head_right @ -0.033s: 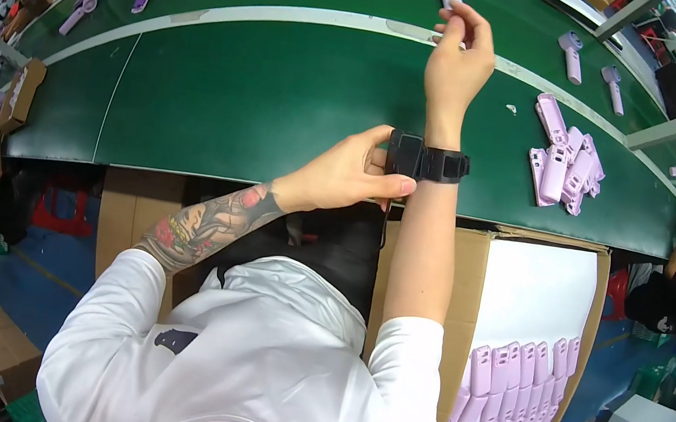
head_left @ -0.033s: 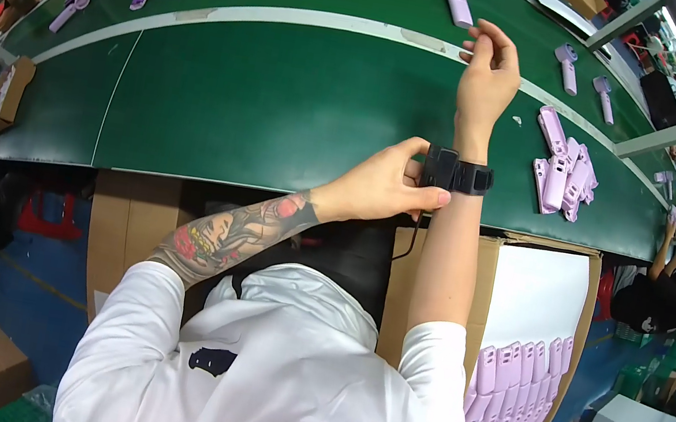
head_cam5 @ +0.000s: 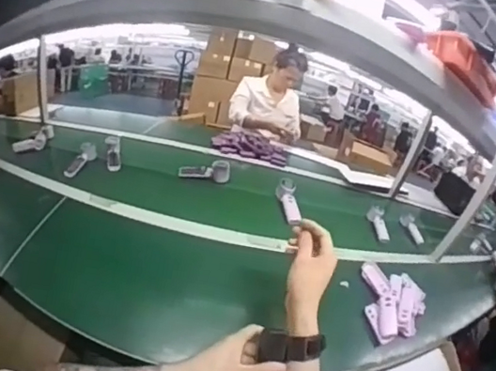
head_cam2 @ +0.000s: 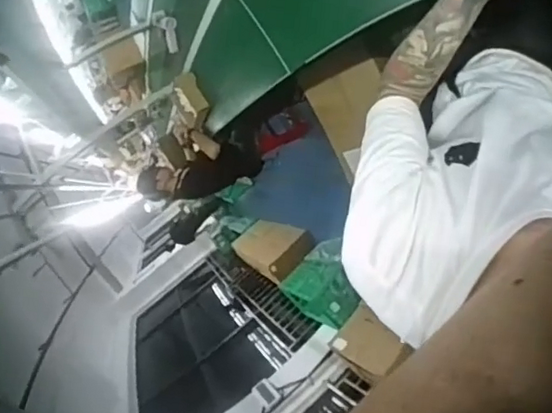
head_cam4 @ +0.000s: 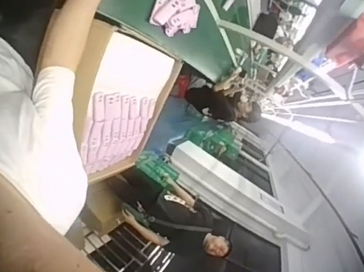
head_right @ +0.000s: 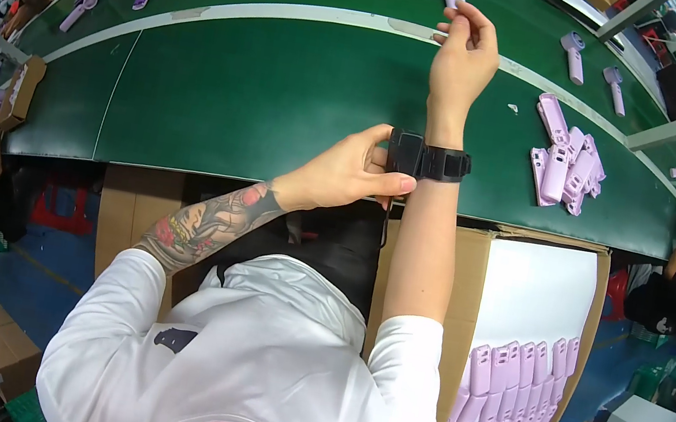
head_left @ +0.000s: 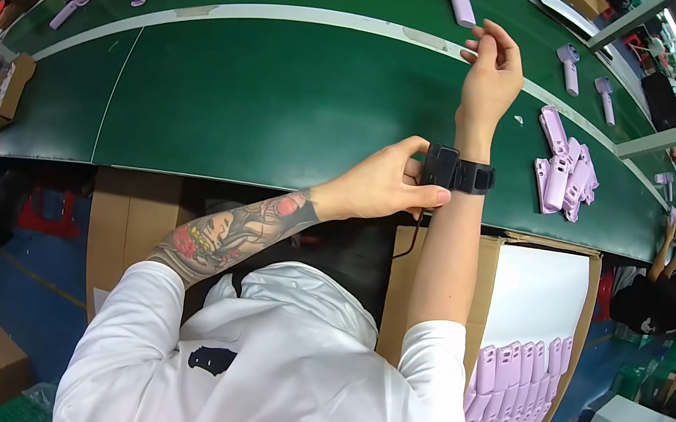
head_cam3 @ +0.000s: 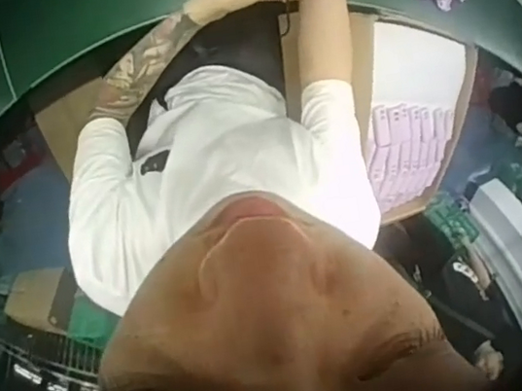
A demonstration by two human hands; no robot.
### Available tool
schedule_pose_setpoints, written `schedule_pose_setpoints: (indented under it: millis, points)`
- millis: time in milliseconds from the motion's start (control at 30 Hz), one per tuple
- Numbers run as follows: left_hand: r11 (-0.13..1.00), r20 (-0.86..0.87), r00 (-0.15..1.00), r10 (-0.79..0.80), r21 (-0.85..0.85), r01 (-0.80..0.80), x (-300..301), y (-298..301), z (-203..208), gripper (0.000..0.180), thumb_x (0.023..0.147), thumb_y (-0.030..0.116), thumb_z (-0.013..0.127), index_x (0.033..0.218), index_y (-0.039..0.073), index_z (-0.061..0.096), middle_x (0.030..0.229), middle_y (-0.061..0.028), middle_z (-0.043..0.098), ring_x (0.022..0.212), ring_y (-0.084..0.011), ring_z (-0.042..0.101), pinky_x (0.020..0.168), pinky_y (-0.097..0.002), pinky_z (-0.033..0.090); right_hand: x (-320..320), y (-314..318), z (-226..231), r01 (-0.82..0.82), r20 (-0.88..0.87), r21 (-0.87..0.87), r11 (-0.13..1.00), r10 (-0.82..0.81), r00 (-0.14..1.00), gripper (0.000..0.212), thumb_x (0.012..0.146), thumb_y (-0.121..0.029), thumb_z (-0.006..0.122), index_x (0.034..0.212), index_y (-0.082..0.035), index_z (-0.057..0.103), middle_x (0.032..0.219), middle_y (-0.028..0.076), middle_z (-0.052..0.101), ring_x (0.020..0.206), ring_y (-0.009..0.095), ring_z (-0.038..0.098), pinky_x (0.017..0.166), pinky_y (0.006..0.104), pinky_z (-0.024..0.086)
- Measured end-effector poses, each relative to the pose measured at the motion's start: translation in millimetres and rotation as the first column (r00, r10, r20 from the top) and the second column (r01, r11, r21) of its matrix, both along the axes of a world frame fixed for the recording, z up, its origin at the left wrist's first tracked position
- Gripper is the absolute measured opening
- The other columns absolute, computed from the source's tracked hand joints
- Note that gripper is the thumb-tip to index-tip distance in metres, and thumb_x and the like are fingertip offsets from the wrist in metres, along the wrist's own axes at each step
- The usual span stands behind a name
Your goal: The person fits back covers onto handheld fans, places them on a conveyor belt, and then straps a sensor onto their wrist. They continue assembling fans before finally arranging fan covers in a box.
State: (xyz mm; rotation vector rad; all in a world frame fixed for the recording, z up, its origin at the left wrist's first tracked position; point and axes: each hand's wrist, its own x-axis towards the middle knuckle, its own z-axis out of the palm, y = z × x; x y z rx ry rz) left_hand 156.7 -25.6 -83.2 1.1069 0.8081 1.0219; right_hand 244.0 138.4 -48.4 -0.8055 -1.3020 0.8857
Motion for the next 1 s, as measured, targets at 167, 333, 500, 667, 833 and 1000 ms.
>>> schedule_pose_setpoints:
  millis: [167,333,500,667,833,1000]
  points:
    - [0.998,0.214,0.977,0.003,-0.056,0.009,-7.5,-5.3,-20.0,0.061,0.091,0.015,0.072,0.132,-0.007,0.033,0.094,-0.0137,0.068,0.077,-0.0147,0.067,0.069,-0.0286,0.055,-11.0,-1.4,-21.6,-0.222,-0.434,-0.167,0.961,0.131,0.891,0.026,0.097,-0.007,0.058,0.122,0.000,0.059,0.110,0.011,0.066,0.089,0.016,0.061,0.082,0.0332,0.053]
    - [0.995,0.200,0.978,0.066,-0.086,-0.049,-18.5,-12.7,-28.8,0.062,0.091,0.014,0.072,0.134,-0.007,0.032,0.094,-0.0141,0.067,0.078,-0.0161,0.067,0.070,-0.0286,0.056,-29.2,-10.8,-43.6,-0.308,-0.454,-0.226,0.924,0.180,0.873,0.021,0.098,-0.007,0.056,0.117,0.000,0.062,0.106,0.010,0.067,0.085,0.014,0.062,0.075,0.0317,0.055]
    - [0.983,-0.083,0.980,0.181,-0.013,-0.183,-48.8,-38.8,-38.5,0.058,0.095,0.022,0.068,0.136,-0.003,0.037,0.098,-0.0139,0.068,0.083,-0.0158,0.067,0.076,-0.0298,0.055,-47.9,-8.4,-82.1,-0.379,-0.417,-0.292,0.878,0.240,0.877,0.025,0.098,-0.010,0.057,0.121,-0.001,0.061,0.103,0.007,0.067,0.084,0.013,0.061,0.076,0.0275,0.052]
    - [0.987,-0.342,0.927,-0.157,-0.070,0.142,-139.7,-117.2,-40.0,0.035,0.100,0.025,0.056,0.123,-0.002,0.059,0.107,-0.0153,0.070,0.094,-0.0230,0.068,0.084,-0.0328,0.053,-46.5,-5.5,-116.9,-0.470,-0.366,-0.219,0.855,0.375,0.852,0.021,0.098,-0.010,0.056,0.115,-0.001,0.064,0.095,0.006,0.069,0.079,0.012,0.062,0.072,0.0273,0.053]
    - [0.971,-0.927,0.327,0.186,0.225,0.084,-137.4,-167.7,-144.3,0.036,0.098,0.026,0.058,0.120,-0.003,0.062,0.106,-0.0158,0.067,0.100,-0.0346,0.065,0.092,-0.0403,0.050,-65.7,-25.8,-98.8,-0.503,-0.211,-0.333,0.797,0.457,0.864,0.020,0.097,-0.011,0.057,0.112,-0.003,0.066,0.094,0.002,0.067,0.075,0.009,0.060,0.068,0.0225,0.050]
    - [0.974,-0.997,-0.035,-0.068,-0.074,0.212,-117.8,-117.4,-250.6,0.047,0.091,0.039,0.063,0.119,0.000,0.065,0.128,-0.0171,0.060,0.129,-0.0337,0.048,0.109,-0.0423,0.037,-66.5,-37.6,-114.7,-0.490,-0.028,-0.305,0.817,0.506,0.862,0.018,0.096,-0.009,0.057,0.109,-0.002,0.067,0.093,0.003,0.067,0.074,0.008,0.059,0.067,0.0219,0.050]
